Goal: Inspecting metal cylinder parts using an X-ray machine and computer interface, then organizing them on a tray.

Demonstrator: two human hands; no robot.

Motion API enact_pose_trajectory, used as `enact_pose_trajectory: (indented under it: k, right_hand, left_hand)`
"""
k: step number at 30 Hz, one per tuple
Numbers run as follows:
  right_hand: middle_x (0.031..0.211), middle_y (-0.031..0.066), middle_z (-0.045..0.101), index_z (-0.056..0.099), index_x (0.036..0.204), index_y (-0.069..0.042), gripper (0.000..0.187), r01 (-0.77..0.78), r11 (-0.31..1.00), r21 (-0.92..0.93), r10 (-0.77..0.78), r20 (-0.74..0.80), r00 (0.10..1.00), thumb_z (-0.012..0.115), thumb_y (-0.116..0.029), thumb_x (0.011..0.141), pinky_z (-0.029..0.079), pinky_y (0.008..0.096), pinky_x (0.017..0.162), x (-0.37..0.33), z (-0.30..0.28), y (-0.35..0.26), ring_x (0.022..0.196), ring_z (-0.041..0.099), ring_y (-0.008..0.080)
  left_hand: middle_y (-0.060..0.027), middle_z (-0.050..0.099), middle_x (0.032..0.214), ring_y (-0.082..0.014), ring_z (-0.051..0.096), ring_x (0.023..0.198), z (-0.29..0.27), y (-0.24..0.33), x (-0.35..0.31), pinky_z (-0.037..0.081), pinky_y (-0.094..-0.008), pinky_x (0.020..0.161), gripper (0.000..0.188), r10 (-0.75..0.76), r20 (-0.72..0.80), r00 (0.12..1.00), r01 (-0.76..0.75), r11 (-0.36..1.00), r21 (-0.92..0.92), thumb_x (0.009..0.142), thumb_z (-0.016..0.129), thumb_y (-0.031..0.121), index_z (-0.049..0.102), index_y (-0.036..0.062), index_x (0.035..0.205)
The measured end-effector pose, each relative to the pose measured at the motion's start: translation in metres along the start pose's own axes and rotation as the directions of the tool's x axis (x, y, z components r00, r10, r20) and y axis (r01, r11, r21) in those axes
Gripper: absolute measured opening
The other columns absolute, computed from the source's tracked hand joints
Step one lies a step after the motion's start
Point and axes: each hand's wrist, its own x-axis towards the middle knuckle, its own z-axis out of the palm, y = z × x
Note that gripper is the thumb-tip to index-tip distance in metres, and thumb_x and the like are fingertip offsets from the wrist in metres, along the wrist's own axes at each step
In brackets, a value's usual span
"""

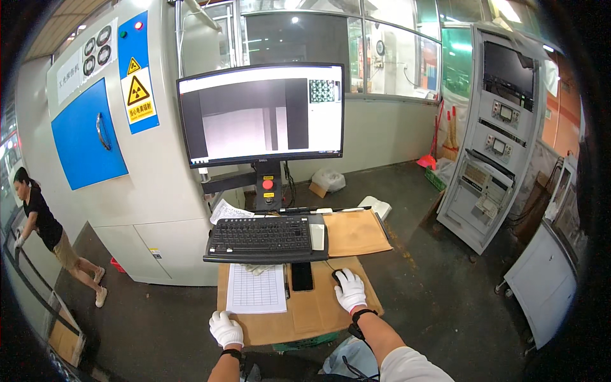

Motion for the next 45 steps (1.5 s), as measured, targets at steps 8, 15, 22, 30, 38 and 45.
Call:
enact_pose_trajectory:
  k: [8,15,22,30,38,45]
  right_hand:
    - [0.144,0.0135,0.056,0.059,0.138,-0.018,0.056,0.002,1.000,0.005,-0.002,-0.007,1.000,0.075,-0.024,0.085,0.048,0.0535,0.102,-0.001,0.002,-0.005,0.119,0.058,0.0392]
    - [0.145,0.0158,0.054,0.059,0.139,-0.017,0.056,-0.002,0.999,0.046,0.002,0.015,1.000,0.075,-0.022,0.085,0.047,0.0545,0.106,0.003,0.001,0.008,0.124,0.055,0.0426]
    - [0.140,0.0152,0.057,0.061,0.135,-0.016,0.056,0.078,0.995,0.065,-0.078,-0.004,0.997,0.076,-0.024,0.082,0.049,0.0533,0.102,-0.003,-0.007,-0.014,0.116,0.060,0.0423]
    - [0.145,0.0152,0.056,0.061,0.137,-0.016,0.055,0.076,0.995,0.065,-0.080,0.068,0.994,0.074,-0.025,0.084,0.048,0.0561,0.102,-0.015,-0.010,-0.006,0.120,0.058,0.0430]
    - [0.145,0.0151,0.056,0.062,0.137,-0.017,0.054,0.062,0.996,0.061,-0.066,0.076,0.995,0.072,-0.025,0.084,0.048,0.0565,0.102,-0.018,-0.006,-0.028,0.119,0.058,0.0433]
    - [0.145,0.0157,0.056,0.063,0.136,-0.017,0.052,0.074,0.995,0.065,-0.078,0.067,0.995,0.071,-0.025,0.085,0.049,0.0560,0.101,-0.016,-0.004,-0.026,0.118,0.058,0.0434]
  left_hand:
    - [-0.0115,0.062,0.115,-0.0351,0.058,0.112,-0.002,-0.003,0.001,0.049,-0.0466,0.097,0.022,-0.006,0.002,1.000,0.006,1.000,-0.017,0.080,0.071,0.010,0.071,0.0124,0.102]
    - [-0.0117,0.063,0.117,-0.0357,0.059,0.113,0.003,0.006,-0.003,0.050,-0.0456,0.099,0.025,-0.031,0.012,0.999,0.031,0.999,-0.024,0.080,0.072,0.010,0.072,0.0125,0.105]
    - [-0.0124,0.063,0.116,-0.0352,0.060,0.110,-0.012,-0.010,-0.003,0.051,-0.0482,0.093,0.024,0.016,-0.065,0.998,-0.016,1.000,0.005,0.076,0.074,0.016,0.070,0.0125,0.100]
    - [-0.0080,0.065,0.112,-0.0334,0.061,0.109,-0.007,-0.009,-0.015,0.051,-0.0479,0.091,0.022,0.002,-0.075,0.997,-0.003,1.000,-0.008,0.076,0.073,0.016,0.072,0.0165,0.099]
    - [-0.0086,0.064,0.111,-0.0341,0.061,0.106,-0.016,-0.028,-0.005,0.052,-0.0478,0.090,0.021,0.008,-0.049,0.999,-0.009,1.000,-0.021,0.077,0.072,0.014,0.072,0.0151,0.098]
    - [-0.0092,0.064,0.113,-0.0340,0.061,0.109,-0.011,-0.027,-0.003,0.051,-0.0476,0.091,0.020,0.020,-0.073,0.997,-0.022,0.999,-0.027,0.077,0.072,0.015,0.071,0.0142,0.098]
